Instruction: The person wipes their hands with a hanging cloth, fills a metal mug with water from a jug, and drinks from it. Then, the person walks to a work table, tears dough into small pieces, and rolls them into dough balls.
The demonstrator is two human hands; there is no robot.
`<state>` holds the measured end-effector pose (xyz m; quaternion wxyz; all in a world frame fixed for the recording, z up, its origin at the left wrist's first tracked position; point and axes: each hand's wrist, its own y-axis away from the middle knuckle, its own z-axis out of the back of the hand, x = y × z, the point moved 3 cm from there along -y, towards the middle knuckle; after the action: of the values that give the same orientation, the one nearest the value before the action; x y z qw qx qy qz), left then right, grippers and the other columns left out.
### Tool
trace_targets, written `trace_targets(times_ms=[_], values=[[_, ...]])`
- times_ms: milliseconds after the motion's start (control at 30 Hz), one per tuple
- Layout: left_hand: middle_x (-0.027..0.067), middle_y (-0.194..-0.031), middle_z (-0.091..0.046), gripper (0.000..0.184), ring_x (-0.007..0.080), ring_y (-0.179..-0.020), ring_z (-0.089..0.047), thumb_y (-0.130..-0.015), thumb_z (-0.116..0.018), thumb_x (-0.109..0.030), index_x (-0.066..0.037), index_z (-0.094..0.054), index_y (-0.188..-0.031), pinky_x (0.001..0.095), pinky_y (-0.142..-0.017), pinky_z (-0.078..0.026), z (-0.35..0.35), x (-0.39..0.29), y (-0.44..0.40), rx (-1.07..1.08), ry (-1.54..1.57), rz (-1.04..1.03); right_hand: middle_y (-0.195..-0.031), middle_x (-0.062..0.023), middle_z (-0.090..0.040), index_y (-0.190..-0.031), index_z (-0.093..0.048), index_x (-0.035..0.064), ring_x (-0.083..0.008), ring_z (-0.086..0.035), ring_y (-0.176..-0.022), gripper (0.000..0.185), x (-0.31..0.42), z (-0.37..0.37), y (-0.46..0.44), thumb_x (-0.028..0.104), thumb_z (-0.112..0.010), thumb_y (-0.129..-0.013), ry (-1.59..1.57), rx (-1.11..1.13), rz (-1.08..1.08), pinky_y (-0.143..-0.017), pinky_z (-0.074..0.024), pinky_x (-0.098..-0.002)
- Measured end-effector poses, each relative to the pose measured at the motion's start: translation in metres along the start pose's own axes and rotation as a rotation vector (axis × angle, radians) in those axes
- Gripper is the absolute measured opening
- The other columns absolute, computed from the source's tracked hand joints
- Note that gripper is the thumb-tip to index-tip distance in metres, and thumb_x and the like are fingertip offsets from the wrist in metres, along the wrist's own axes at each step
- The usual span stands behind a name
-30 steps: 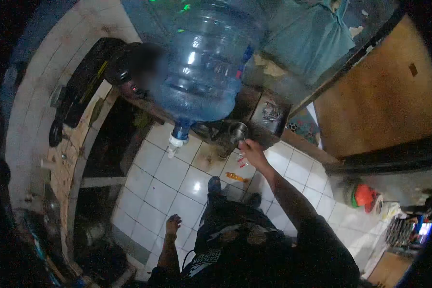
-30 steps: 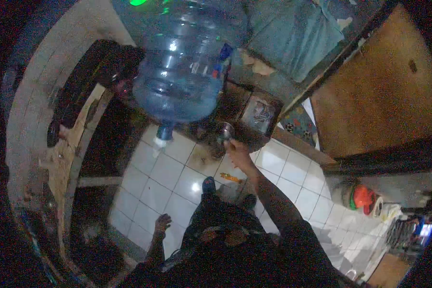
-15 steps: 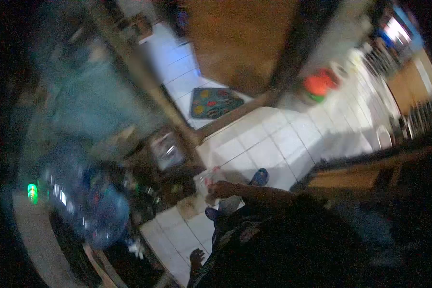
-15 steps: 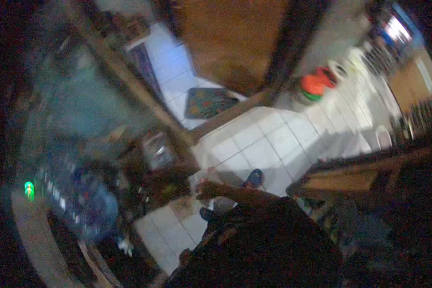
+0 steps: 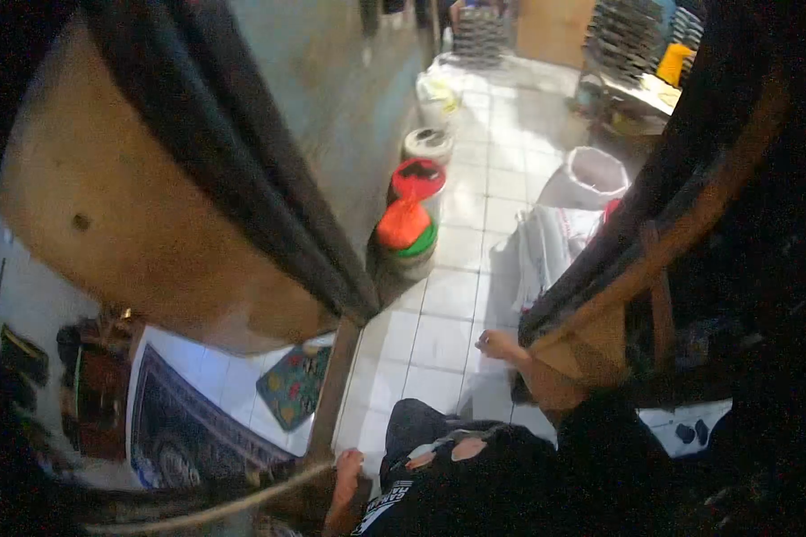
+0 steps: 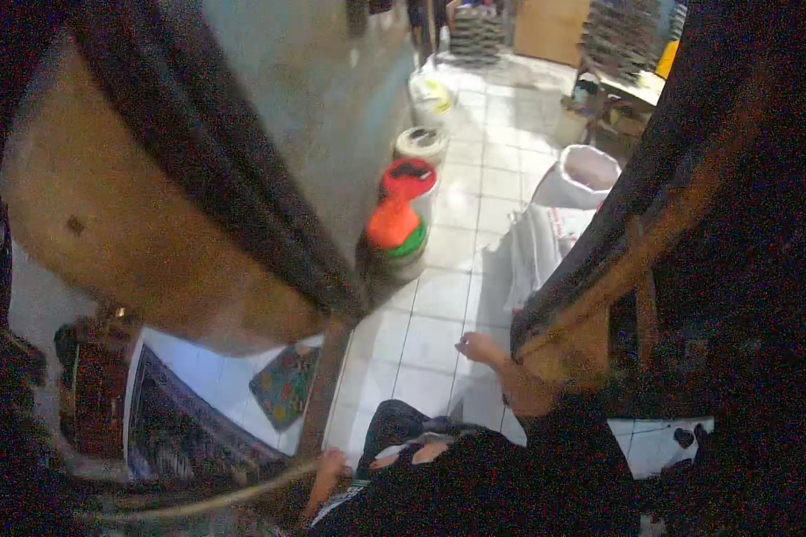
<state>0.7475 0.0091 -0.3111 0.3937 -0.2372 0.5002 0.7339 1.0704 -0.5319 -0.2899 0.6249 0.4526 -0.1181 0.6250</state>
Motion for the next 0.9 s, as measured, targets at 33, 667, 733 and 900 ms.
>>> trace_targets(times_ms=[33, 667, 733, 900], values=[[0.0053, -0.094, -0.071, 0.03, 0.018, -0.076, -0.065, -0.098, -0.069, -0.032, -0.006, -0.068, -0.112, 0.0341, -0.067, -0.051, 0.003, -0.021, -0.044, -0.05, -0.09, -0.077, -0.082, -0.0118, -0.072, -0.101, -0.068, 0.0023, -0.0289, -0.067, -0.068, 0.037, 0.001, 0.007, 0.004, 0.039, -0.066, -0.097, -0.109, -0.054, -0.084, -0.062, -0.0543, -0.0429], [0.0179, -0.129, -0.07, 0.058, 0.0346, -0.119, -0.066, -0.097, -0.063, -0.048, -0.004, -0.065, -0.134, 0.0456, -0.103, -0.05, -0.259, -0.648, -0.728, 0.621, -0.939, -0.555, -0.087, -0.0112, -0.076, -0.093, -0.077, 0.0022, -0.0236, -0.073, -0.081, 0.044, -0.256, 0.165, -0.226, 0.044, -0.064, -0.099, -0.854, -0.498, -0.595, -0.076, -0.0558, -0.0376], [0.0167, -0.128, -0.07, 0.06, 0.0321, -0.118, -0.067, -0.098, -0.062, -0.051, -0.005, -0.064, -0.136, 0.0459, -0.103, -0.05, -0.304, -0.697, -0.789, 0.61, -0.904, -0.624, -0.085, -0.0085, -0.076, -0.094, -0.079, 0.0067, -0.0231, -0.073, -0.082, 0.043, -0.262, 0.179, -0.266, 0.047, -0.064, -0.097, -1.06, -0.489, -0.591, -0.077, -0.0556, -0.0378], [0.0168, -0.119, -0.073, 0.055, 0.0308, -0.109, -0.07, -0.098, -0.063, -0.045, -0.003, -0.066, -0.133, 0.0431, -0.096, -0.053, -0.455, -0.799, -0.9, 0.629, -0.526, -0.207, -0.077, -0.0093, -0.072, -0.09, -0.078, 0.0063, -0.0236, -0.066, -0.068, 0.032, -0.314, 0.35, -0.388, 0.038, -0.071, -0.091, -0.472, -0.303, -0.615, -0.069, -0.0543, -0.0448]])
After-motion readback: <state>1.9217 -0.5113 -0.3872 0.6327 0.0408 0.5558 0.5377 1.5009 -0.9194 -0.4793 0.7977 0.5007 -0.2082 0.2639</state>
